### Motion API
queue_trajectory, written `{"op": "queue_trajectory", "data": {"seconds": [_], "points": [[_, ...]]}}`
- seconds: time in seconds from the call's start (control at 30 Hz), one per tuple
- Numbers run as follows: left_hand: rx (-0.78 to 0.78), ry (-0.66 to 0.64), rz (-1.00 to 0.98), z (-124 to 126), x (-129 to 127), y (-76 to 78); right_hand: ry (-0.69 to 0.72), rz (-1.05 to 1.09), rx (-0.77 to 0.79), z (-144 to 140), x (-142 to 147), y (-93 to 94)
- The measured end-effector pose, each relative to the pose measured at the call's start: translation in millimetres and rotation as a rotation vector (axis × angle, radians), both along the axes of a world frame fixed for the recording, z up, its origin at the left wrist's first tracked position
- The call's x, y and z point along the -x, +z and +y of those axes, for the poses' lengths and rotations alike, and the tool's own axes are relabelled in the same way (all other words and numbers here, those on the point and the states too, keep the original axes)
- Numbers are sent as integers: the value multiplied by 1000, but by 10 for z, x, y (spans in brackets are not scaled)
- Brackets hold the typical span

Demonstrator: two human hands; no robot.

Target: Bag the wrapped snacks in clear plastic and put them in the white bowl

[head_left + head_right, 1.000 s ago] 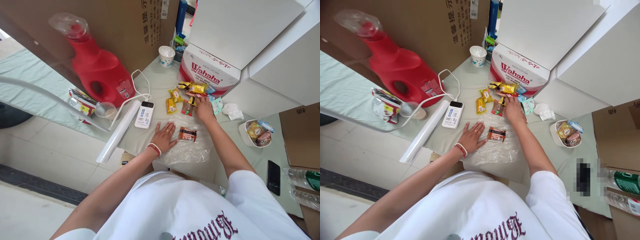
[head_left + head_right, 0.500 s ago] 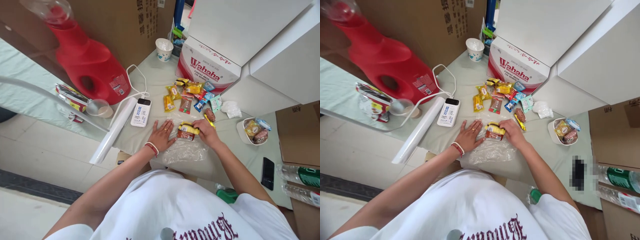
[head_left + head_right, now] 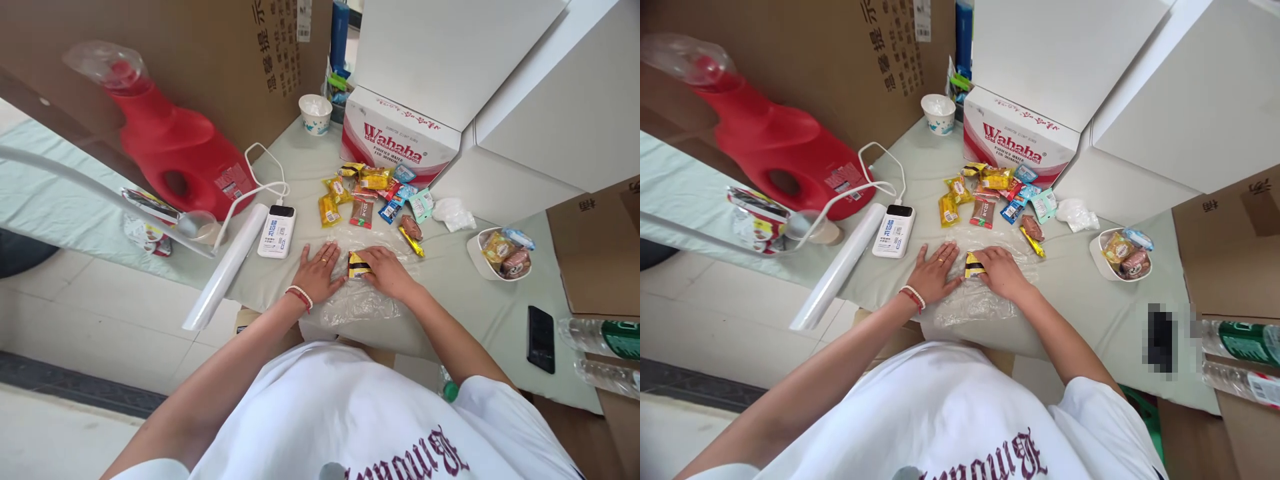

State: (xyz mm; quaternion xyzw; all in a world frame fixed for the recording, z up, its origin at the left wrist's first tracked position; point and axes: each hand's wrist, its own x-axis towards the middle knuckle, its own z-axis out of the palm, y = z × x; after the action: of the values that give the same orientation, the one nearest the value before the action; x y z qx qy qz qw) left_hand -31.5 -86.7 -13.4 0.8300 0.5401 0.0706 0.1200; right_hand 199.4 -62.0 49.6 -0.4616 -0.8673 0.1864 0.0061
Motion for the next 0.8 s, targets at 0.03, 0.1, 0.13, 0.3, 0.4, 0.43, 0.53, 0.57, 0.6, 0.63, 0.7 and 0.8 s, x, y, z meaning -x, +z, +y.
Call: {"op": "queue_trajectory", "data": {"seconds": [0.03,0.1,0.13,0.3,0.4,0.43,0.53,0.57,0.6,0.63,0.7,0.8], "points": [[-3,-2,4,0,0,0,11,1,-7,7,24,-28],[-9,-4,9,-2,1,-4,24,-9,-23,14,39,-76],[-10,-4,11,-4,2,-7,32,-20,-29,13,31,-92],[-12,-7,15,-2,-4,-30,79,-40,-51,-40,-125,-122],[-11,-6,19,13,-1,-34,75,-16,-48,-75,-205,-143],[-12,-5,19,14,4,-28,70,-10,-47,-79,-214,-153],[-71,31,4,-21,40,16,47,4,-28,-81,-215,-160],[-108,38,-3,-47,62,37,38,20,-24,-90,-225,-145],[-146,25,-9,-80,91,58,30,47,-29,-109,-248,-121],[-173,-13,-15,-115,126,78,25,86,-43,-145,-289,-91],[-158,-185,-27,-180,216,106,28,199,-80,-272,-422,-32],[-11,-465,-68,-233,390,110,67,337,-65,-580,-711,-45]]}}
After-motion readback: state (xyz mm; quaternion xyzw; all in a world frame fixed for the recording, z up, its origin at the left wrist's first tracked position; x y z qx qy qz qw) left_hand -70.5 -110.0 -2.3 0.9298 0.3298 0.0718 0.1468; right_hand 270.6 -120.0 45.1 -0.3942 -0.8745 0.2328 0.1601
